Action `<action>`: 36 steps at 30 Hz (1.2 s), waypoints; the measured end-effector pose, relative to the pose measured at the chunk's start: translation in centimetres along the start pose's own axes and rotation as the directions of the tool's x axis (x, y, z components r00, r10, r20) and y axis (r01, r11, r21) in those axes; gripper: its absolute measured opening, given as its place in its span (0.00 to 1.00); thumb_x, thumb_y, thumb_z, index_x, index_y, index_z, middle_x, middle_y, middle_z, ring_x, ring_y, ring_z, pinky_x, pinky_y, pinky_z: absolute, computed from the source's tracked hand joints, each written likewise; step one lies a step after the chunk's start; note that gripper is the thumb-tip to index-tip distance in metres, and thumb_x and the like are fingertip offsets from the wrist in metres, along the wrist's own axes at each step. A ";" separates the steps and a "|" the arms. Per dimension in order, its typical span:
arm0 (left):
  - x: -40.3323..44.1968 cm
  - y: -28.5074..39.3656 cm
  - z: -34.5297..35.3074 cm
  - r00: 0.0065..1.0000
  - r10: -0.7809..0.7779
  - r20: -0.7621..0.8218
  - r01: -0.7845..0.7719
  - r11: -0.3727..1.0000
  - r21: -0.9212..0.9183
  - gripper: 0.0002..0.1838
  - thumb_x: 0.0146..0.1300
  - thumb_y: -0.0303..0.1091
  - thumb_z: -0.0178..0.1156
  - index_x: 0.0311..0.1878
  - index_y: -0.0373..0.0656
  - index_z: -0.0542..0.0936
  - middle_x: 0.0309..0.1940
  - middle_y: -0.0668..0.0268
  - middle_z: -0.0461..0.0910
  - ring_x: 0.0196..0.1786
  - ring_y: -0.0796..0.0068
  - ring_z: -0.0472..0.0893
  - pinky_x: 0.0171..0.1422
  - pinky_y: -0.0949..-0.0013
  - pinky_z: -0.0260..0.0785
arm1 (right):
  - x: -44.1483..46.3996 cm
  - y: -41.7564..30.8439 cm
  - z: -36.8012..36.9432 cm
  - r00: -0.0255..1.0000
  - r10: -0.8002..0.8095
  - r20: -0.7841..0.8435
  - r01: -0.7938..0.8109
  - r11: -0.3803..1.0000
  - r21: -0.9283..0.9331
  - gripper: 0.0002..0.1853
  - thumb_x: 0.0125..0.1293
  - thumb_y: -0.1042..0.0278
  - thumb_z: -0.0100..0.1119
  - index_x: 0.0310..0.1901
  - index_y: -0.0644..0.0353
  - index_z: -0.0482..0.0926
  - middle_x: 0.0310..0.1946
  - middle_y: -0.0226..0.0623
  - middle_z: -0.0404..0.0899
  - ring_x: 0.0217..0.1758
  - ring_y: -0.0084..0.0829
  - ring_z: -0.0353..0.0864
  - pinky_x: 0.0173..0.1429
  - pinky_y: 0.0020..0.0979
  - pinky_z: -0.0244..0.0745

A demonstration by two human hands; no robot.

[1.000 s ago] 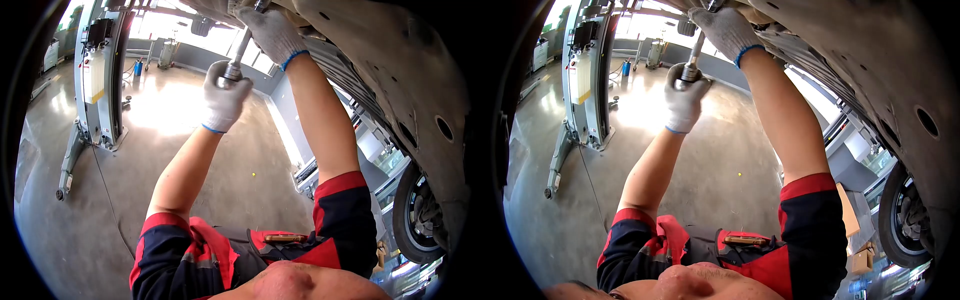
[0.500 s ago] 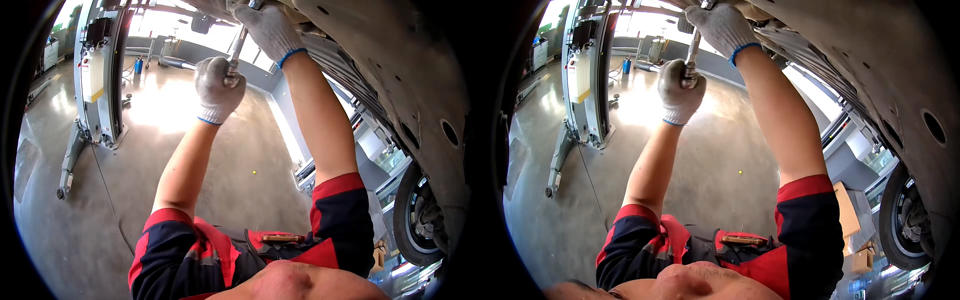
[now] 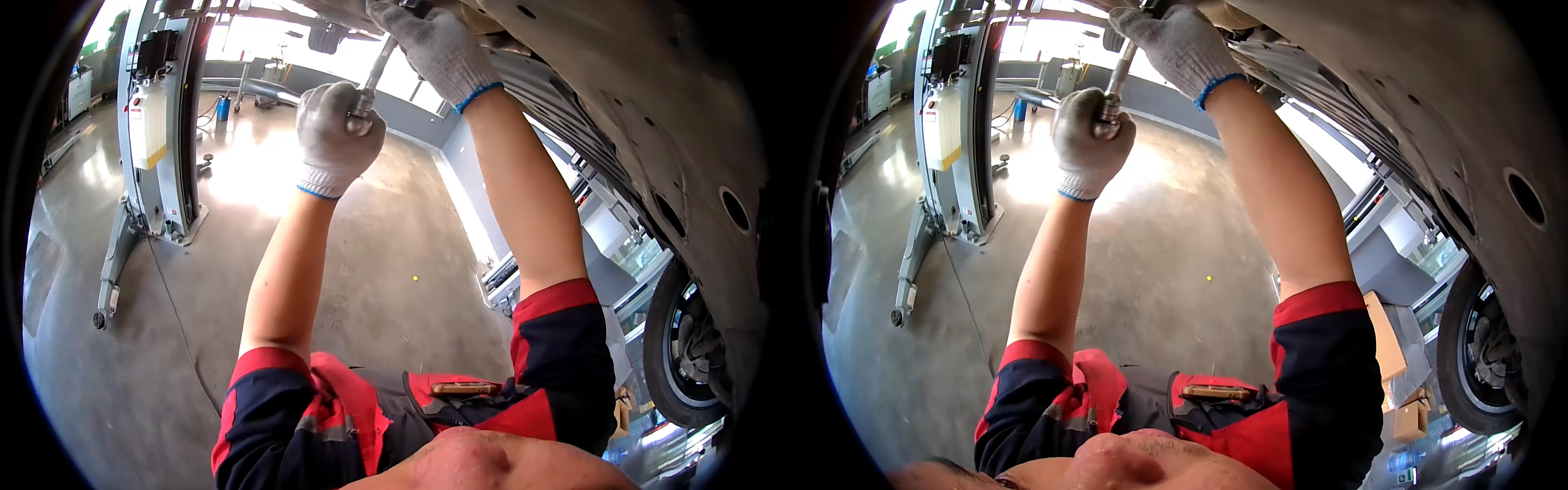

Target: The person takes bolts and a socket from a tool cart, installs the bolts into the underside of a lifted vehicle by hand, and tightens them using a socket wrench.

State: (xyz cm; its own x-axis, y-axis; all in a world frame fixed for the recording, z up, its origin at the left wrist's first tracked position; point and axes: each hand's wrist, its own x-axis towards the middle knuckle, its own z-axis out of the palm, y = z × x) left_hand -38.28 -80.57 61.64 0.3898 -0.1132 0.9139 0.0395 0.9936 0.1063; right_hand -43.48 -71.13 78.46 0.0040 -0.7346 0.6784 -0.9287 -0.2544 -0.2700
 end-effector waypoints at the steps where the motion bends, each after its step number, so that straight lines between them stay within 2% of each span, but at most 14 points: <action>1: -0.6 1.3 -0.4 0.936 -0.346 0.067 0.351 0.904 -0.245 0.15 0.50 0.22 0.67 0.42 0.41 0.78 0.30 0.67 0.78 0.32 0.71 0.78 0.42 0.61 0.74 | 1.3 3.5 0.6 0.950 -0.311 -0.009 0.309 0.939 0.153 0.29 0.75 0.40 0.60 0.49 0.66 0.86 0.27 0.29 0.82 0.34 0.27 0.82 0.41 0.32 0.77; 2: -1.5 2.8 -0.8 0.749 -0.626 0.216 0.648 0.628 -0.430 0.15 0.52 0.22 0.69 0.44 0.39 0.78 0.30 0.70 0.77 0.32 0.77 0.76 0.42 0.65 0.74 | 0.4 2.5 0.6 0.991 -0.127 0.034 0.122 0.986 0.113 0.28 0.75 0.41 0.61 0.49 0.66 0.85 0.26 0.29 0.81 0.34 0.26 0.81 0.41 0.31 0.77; 4: -3.6 3.4 -0.9 0.614 -0.712 0.340 0.673 0.248 -0.697 0.18 0.55 0.22 0.70 0.49 0.36 0.77 0.31 0.72 0.74 0.35 0.83 0.73 0.42 0.72 0.74 | -1.7 -0.2 0.5 0.981 0.187 0.054 -0.194 0.968 0.159 0.26 0.75 0.43 0.61 0.47 0.65 0.84 0.26 0.29 0.79 0.33 0.24 0.79 0.40 0.30 0.76; 6: -5.7 4.0 -2.3 0.543 -0.642 0.541 0.599 -0.155 -0.785 0.19 0.51 0.16 0.61 0.47 0.39 0.72 0.33 0.64 0.74 0.39 0.71 0.77 0.55 0.59 0.80 | -3.3 0.1 1.3 0.927 0.374 -0.027 -0.313 0.811 0.494 0.23 0.73 0.45 0.61 0.41 0.62 0.81 0.24 0.30 0.75 0.28 0.24 0.74 0.34 0.29 0.70; 9: -8.4 5.5 -3.7 0.440 -0.595 0.672 0.650 -0.305 -0.696 0.16 0.49 0.21 0.60 0.42 0.42 0.71 0.32 0.65 0.71 0.35 0.70 0.74 0.54 0.52 0.83 | -5.9 3.6 2.1 0.778 0.623 -0.085 -0.164 0.332 0.929 0.13 0.70 0.57 0.59 0.34 0.58 0.78 0.24 0.32 0.71 0.21 0.23 0.65 0.25 0.26 0.61; 11: -10.4 5.5 -4.3 0.362 -0.600 0.713 0.716 -0.311 -0.625 0.19 0.48 0.16 0.61 0.45 0.37 0.71 0.33 0.64 0.72 0.34 0.71 0.77 0.54 0.49 0.85 | -7.8 8.7 1.1 0.601 0.799 -0.001 0.085 -0.063 0.994 0.08 0.69 0.74 0.48 0.33 0.61 0.77 0.25 0.34 0.75 0.23 0.25 0.74 0.28 0.24 0.75; 16: -14.2 6.8 -4.9 0.144 -0.556 0.819 0.800 -0.422 -0.427 0.21 0.47 0.11 0.64 0.46 0.35 0.73 0.33 0.65 0.74 0.34 0.72 0.79 0.52 0.56 0.85 | -20.7 26.8 5.1 0.136 0.991 0.016 0.392 -0.069 0.918 0.09 0.71 0.83 0.49 0.31 0.66 0.74 0.25 0.36 0.76 0.25 0.32 0.79 0.33 0.27 0.87; 20: -18.6 8.6 -4.4 0.016 -0.484 0.875 0.831 -0.480 -0.281 0.21 0.46 0.12 0.65 0.45 0.36 0.73 0.33 0.66 0.74 0.35 0.73 0.79 0.52 0.56 0.85 | -29.7 28.5 4.9 -0.013 0.975 0.220 0.375 -0.199 0.905 0.09 0.63 0.88 0.45 0.27 0.66 0.71 0.25 0.39 0.73 0.25 0.35 0.78 0.33 0.31 0.90; 22: -20.8 10.6 -4.4 -0.026 -0.435 0.900 0.799 -0.550 -0.243 0.21 0.46 0.12 0.65 0.44 0.36 0.73 0.33 0.66 0.74 0.35 0.73 0.79 0.52 0.56 0.85 | -33.9 28.0 2.5 0.171 0.966 0.192 0.368 -0.243 0.897 0.08 0.59 0.92 0.43 0.29 0.69 0.70 0.27 0.40 0.72 0.27 0.36 0.79 0.36 0.32 0.91; 25: -23.0 15.0 -3.4 -0.096 -0.382 0.919 0.774 -0.609 -0.173 0.21 0.44 0.12 0.67 0.40 0.37 0.72 0.31 0.67 0.72 0.33 0.74 0.75 0.52 0.56 0.84 | -37.9 26.0 -2.7 0.185 0.983 0.007 0.275 -0.059 0.960 0.06 0.63 0.92 0.47 0.35 0.72 0.73 0.32 0.44 0.77 0.33 0.42 0.84 0.41 0.34 0.93; 28: -25.8 20.1 -1.7 -0.110 -0.320 0.941 0.771 -0.624 -0.122 0.21 0.43 0.11 0.67 0.39 0.38 0.71 0.29 0.67 0.72 0.32 0.75 0.73 0.51 0.56 0.83 | -39.0 20.2 -7.4 0.064 0.981 -0.183 0.153 0.171 0.973 0.04 0.73 0.78 0.50 0.42 0.71 0.73 0.37 0.50 0.80 0.34 0.45 0.86 0.42 0.39 0.92; 30: -26.8 24.3 -0.7 -0.117 -0.282 0.952 0.747 -0.656 -0.102 0.21 0.42 0.10 0.66 0.40 0.37 0.71 0.30 0.65 0.73 0.33 0.73 0.76 0.52 0.55 0.83 | -41.5 17.6 -10.5 0.237 0.947 -0.218 0.072 0.206 0.976 0.13 0.80 0.64 0.48 0.42 0.66 0.75 0.40 0.51 0.82 0.45 0.49 0.86 0.54 0.50 0.88; 32: -28.1 28.8 0.5 -0.131 -0.207 0.969 0.643 -0.762 -0.076 0.21 0.42 0.12 0.65 0.42 0.36 0.72 0.32 0.64 0.74 0.35 0.70 0.80 0.55 0.52 0.84 | -42.5 14.5 -12.9 0.203 0.949 -0.239 0.034 0.238 0.971 0.14 0.80 0.61 0.49 0.42 0.64 0.77 0.42 0.49 0.83 0.52 0.50 0.84 0.65 0.55 0.81; 36: -31.2 37.8 2.4 -0.092 -0.076 0.993 0.519 -0.854 -0.018 0.23 0.42 0.14 0.64 0.46 0.34 0.73 0.33 0.63 0.75 0.39 0.65 0.83 0.57 0.49 0.84 | -48.0 12.6 -18.5 0.592 0.779 -0.206 0.074 0.202 0.977 0.15 0.78 0.60 0.58 0.50 0.63 0.84 0.55 0.52 0.82 0.62 0.49 0.80 0.70 0.52 0.76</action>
State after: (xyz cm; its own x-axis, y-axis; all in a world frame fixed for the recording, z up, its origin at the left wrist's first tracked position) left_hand -51.18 -39.54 38.08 -0.9524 -0.0708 0.2966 0.1850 -0.9075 0.3771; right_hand -62.24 -27.40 55.14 -0.7975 -0.5037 0.3320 0.1749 -0.7197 -0.6719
